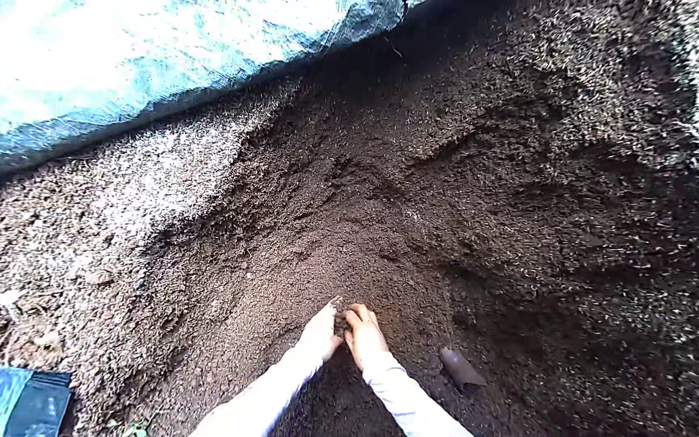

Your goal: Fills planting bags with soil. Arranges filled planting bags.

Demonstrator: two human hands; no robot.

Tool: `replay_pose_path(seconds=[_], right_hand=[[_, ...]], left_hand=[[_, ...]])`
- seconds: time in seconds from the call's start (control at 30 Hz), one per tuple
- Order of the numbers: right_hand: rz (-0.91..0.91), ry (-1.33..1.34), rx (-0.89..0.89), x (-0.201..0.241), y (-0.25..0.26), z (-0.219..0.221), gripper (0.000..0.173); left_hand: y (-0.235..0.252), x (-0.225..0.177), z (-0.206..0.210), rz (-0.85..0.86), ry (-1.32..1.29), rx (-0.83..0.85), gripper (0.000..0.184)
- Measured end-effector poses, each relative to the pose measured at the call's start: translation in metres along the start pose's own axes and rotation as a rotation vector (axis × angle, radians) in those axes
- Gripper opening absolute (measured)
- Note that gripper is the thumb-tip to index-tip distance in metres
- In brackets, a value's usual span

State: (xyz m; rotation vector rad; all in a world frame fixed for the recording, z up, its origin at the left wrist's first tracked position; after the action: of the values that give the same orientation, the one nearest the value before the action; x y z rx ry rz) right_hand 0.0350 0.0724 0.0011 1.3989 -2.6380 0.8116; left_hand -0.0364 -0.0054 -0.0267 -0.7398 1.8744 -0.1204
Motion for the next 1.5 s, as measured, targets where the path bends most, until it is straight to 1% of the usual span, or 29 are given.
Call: replay_pose_path(seconds=[0.07, 0.13, 0.2, 0.23, 0.3, 0.33, 0.37, 0.4, 0.43, 0.47, 0.5, 0.53, 0.57, 0.6, 0.67, 0.7, 0.77, 0.83, 0.87, 0.9, 0.93, 1.0, 1.03, 1.17, 1.27, 1.33, 1.4, 1.47, 1.5], right_hand=[[0.002, -0.025, 0.004, 0.004, -0.002, -0.009, 0.041], [-0.004, -0.068, -0.023, 0.006, -0.003, -0.009, 0.035], [-0.01, -0.128, 0.03, 0.005, 0.001, 0.007, 0.034], [-0.023, -0.136, 0.076, 0.005, 0.005, 0.008, 0.035], [-0.059, -0.056, 0.145, -0.002, 0.012, -0.007, 0.033], [-0.068, 0.033, 0.122, -0.012, 0.013, -0.018, 0.033], [-0.045, 0.102, 0.072, -0.025, 0.015, -0.029, 0.035], [0.017, 0.121, 0.051, -0.04, 0.016, -0.036, 0.041], [0.089, 0.109, 0.084, -0.054, 0.019, -0.033, 0.05], [0.142, 0.08, 0.16, -0.066, 0.022, -0.021, 0.058], [0.17, 0.044, 0.238, -0.074, 0.025, -0.003, 0.061], [0.177, 0.013, 0.293, -0.076, 0.027, 0.011, 0.063], [0.171, -0.032, 0.314, -0.073, 0.027, 0.016, 0.061], [0.161, -0.103, 0.326, -0.066, 0.024, 0.011, 0.058], [0.123, -0.194, 0.276, -0.054, 0.014, -0.006, 0.049], [0.101, -0.199, 0.23, -0.049, 0.009, -0.014, 0.046], [0.079, -0.162, 0.174, -0.046, 0.005, -0.018, 0.045], [0.078, -0.154, 0.263, -0.055, 0.001, 0.006, 0.045], [0.087, -0.176, 0.318, -0.059, 0.002, 0.012, 0.046], [0.096, -0.189, 0.325, -0.058, 0.005, 0.007, 0.045], [0.09, -0.179, 0.272, -0.051, 0.008, -0.006, 0.044], [0.011, -0.129, 0.139, -0.03, 0.006, -0.027, 0.046], [-0.039, -0.124, 0.122, -0.021, 0.007, -0.028, 0.046], [-0.094, -0.206, 0.203, -0.001, 0.02, -0.004, 0.035], [-0.087, -0.249, 0.211, -0.001, 0.016, 0.012, 0.037], [-0.055, -0.267, 0.221, 0.001, 0.015, 0.014, 0.041], [-0.031, -0.244, 0.258, -0.002, 0.018, 0.006, 0.038], [-0.116, -0.172, 0.288, -0.016, 0.029, -0.006, 0.034], [-0.172, -0.082, 0.265, -0.026, 0.036, -0.015, 0.035]], left_hand=[[-0.003, -0.002, -0.004, -0.035, 0.005, 0.008, 0.078], [-0.003, -0.002, -0.004, -0.044, 0.019, 0.008, 0.078], [-0.002, -0.002, 0.003, -0.016, 0.036, 0.031, 0.077], [-0.001, -0.002, 0.002, 0.008, 0.021, 0.037, 0.076], [-0.002, -0.003, -0.009, 0.057, -0.103, 0.009, 0.07], [-0.004, 0.001, -0.017, 0.055, -0.164, -0.031, 0.066], [-0.006, 0.007, -0.025, 0.014, -0.185, -0.072, 0.062], [-0.006, 0.016, -0.031, -0.072, -0.164, -0.095, 0.059], [-0.005, 0.027, -0.031, -0.186, -0.1, -0.074, 0.063], [-0.004, 0.037, -0.024, -0.289, -0.012, -0.006, 0.069], [-0.002, 0.044, -0.013, -0.353, 0.063, 0.091, 0.074], [0.001, 0.047, -0.003, -0.363, 0.119, 0.173, 0.074], [0.002, 0.043, 0.003, -0.339, 0.151, 0.209, 0.068], [0.002, 0.035, 0.002, -0.312, 0.174, 0.2, 0.061], [-0.005, 0.02, -0.008, -0.286, 0.179, 0.132, 0.051], [-0.009, 0.013, -0.015, -0.272, 0.157, 0.099, 0.048], [-0.011, 0.012, -0.023, -0.257, 0.13, 0.07, 0.046], [-0.013, 0.028, -0.008, -0.321, 0.178, 0.119, 0.049], [-0.013, 0.034, 0.0, -0.347, 0.205, 0.14, 0.051], [-0.011, 0.036, 0.002, -0.358, 0.21, 0.141, 0.051], [-0.009, 0.035, 0.0, -0.359, 0.214, 0.131, 0.051], [-0.009, 0.033, 0.0, -0.349, 0.208, 0.138, 0.052], [-0.011, 0.033, 0.004, -0.342, 0.193, 0.149, 0.051], [-0.009, 0.028, 0.007, -0.287, 0.085, 0.12, 0.046], [-0.008, 0.028, 0.009, -0.284, -0.034, 0.078, 0.043], [-0.005, 0.016, 0.003, -0.254, -0.095, 0.039, 0.041], [-0.001, -0.017, -0.018, -0.154, -0.101, -0.011, 0.037], [0.003, -0.043, -0.042, -0.077, -0.059, -0.033, 0.038], [0.007, -0.045, -0.051, -0.077, -0.027, -0.041, 0.042]])
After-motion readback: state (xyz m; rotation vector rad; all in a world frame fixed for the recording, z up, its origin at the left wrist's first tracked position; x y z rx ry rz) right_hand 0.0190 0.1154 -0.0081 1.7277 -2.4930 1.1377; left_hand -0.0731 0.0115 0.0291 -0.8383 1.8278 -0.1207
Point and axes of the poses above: each hand's wrist, its own y-axis towards the middle knuckle, its own z-axis out of the palm, x = y × z, the point moved 6 cm from there along y, towards the middle knuckle, and after that the axes turned 7 degrees about -y, right-handed, at the moved point
